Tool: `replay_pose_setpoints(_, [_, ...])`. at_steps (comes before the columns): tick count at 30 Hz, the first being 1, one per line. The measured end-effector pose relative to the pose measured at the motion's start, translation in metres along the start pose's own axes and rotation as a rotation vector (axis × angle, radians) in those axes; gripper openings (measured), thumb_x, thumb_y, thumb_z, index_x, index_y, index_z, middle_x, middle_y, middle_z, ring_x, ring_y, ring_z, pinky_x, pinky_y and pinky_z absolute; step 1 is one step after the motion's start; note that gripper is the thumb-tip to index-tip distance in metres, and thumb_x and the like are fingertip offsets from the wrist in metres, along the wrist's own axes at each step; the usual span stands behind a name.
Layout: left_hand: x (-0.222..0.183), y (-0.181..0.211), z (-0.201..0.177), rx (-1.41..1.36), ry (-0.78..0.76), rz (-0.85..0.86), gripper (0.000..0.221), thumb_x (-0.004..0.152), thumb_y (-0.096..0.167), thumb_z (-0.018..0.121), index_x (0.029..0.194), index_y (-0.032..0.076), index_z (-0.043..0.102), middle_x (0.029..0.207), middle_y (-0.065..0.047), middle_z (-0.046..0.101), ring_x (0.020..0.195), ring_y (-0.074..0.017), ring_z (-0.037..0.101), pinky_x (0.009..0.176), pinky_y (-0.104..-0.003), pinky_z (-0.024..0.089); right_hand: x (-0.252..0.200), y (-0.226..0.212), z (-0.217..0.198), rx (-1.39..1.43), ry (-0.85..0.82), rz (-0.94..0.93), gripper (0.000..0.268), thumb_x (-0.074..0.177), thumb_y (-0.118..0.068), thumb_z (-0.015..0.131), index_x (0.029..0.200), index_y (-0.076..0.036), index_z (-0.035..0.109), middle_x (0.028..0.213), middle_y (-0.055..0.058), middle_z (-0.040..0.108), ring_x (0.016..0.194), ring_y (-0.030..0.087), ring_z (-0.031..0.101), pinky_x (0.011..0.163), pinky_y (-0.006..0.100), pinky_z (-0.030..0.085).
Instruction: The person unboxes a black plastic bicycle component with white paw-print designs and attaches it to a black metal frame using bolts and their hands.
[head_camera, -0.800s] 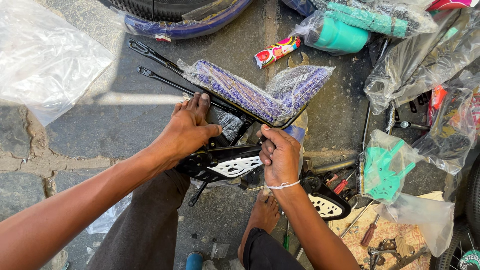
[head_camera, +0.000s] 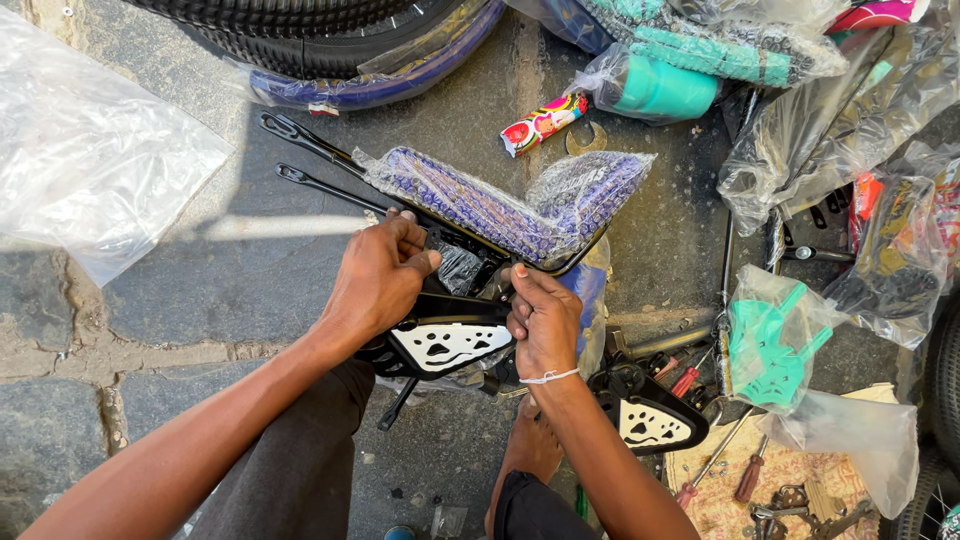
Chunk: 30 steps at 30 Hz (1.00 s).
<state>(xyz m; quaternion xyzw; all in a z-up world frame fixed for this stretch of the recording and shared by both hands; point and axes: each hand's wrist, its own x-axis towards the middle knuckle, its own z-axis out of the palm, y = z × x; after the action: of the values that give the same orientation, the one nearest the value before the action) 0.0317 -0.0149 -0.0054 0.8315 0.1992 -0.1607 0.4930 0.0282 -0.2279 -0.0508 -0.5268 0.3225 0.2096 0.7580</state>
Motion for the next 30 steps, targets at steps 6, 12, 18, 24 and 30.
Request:
replay_pose_setpoints(6, [0.013,-0.002,0.006,0.071,0.062,0.105,0.025,0.088,0.019,0.072,0.101,-0.002,0.069,0.086,-0.018,0.072,0.080,-0.0330,0.070,0.075,-0.046,0.052,0.013,-0.008,0.013,-0.106,0.097,0.005,0.025,0.093,-0.023,0.074,0.082,-0.001,0.070,0.053,-0.007,0.039,0.041,0.003,0.031,0.036,0.022,0.024])
replay_pose_setpoints(12, [0.023,-0.005,0.013,0.188,0.100,0.188,0.023,0.089,0.018,0.071,0.100,-0.002,0.068,0.092,-0.021,0.071,0.088,-0.0410,0.068,0.077,-0.051,0.050,0.021,-0.002,0.016,-0.189,0.163,0.006,0.027,0.092,-0.026,0.076,0.080,-0.002,0.070,0.054,-0.007,0.040,0.041,0.004,0.030,0.035,0.023,0.022])
replay_pose_setpoints(18, [0.029,0.013,0.000,0.320,-0.001,0.158,0.023,0.092,0.023,0.069,0.093,0.000,0.073,0.087,-0.026,0.070,0.085,-0.0454,0.067,0.075,-0.053,0.050,0.024,-0.001,0.011,-0.250,0.167,-0.014,0.036,0.089,-0.032,0.079,0.076,0.000,0.069,0.054,-0.005,0.043,0.039,0.003,0.026,0.034,0.024,0.016])
replay_pose_setpoints(24, [0.041,0.020,-0.009,0.309,-0.036,0.143,0.028,0.089,0.027,0.072,0.088,-0.001,0.073,0.081,-0.025,0.070,0.077,-0.0420,0.069,0.073,-0.050,0.052,0.025,-0.005,0.013,-0.309,0.162,-0.043,0.036,0.089,-0.033,0.080,0.077,0.000,0.071,0.054,-0.006,0.042,0.040,0.003,0.026,0.034,0.025,0.016])
replay_pose_setpoints(30, [0.051,0.028,-0.022,0.255,-0.075,0.071,0.033,0.093,0.030,0.072,0.084,-0.002,0.074,0.074,-0.026,0.068,0.068,-0.0396,0.070,0.070,-0.048,0.051,0.023,-0.010,0.006,-0.393,0.086,0.015,0.033,0.091,-0.030,0.073,0.075,-0.001,0.071,0.052,-0.005,0.042,0.041,0.005,0.025,0.036,0.027,0.015])
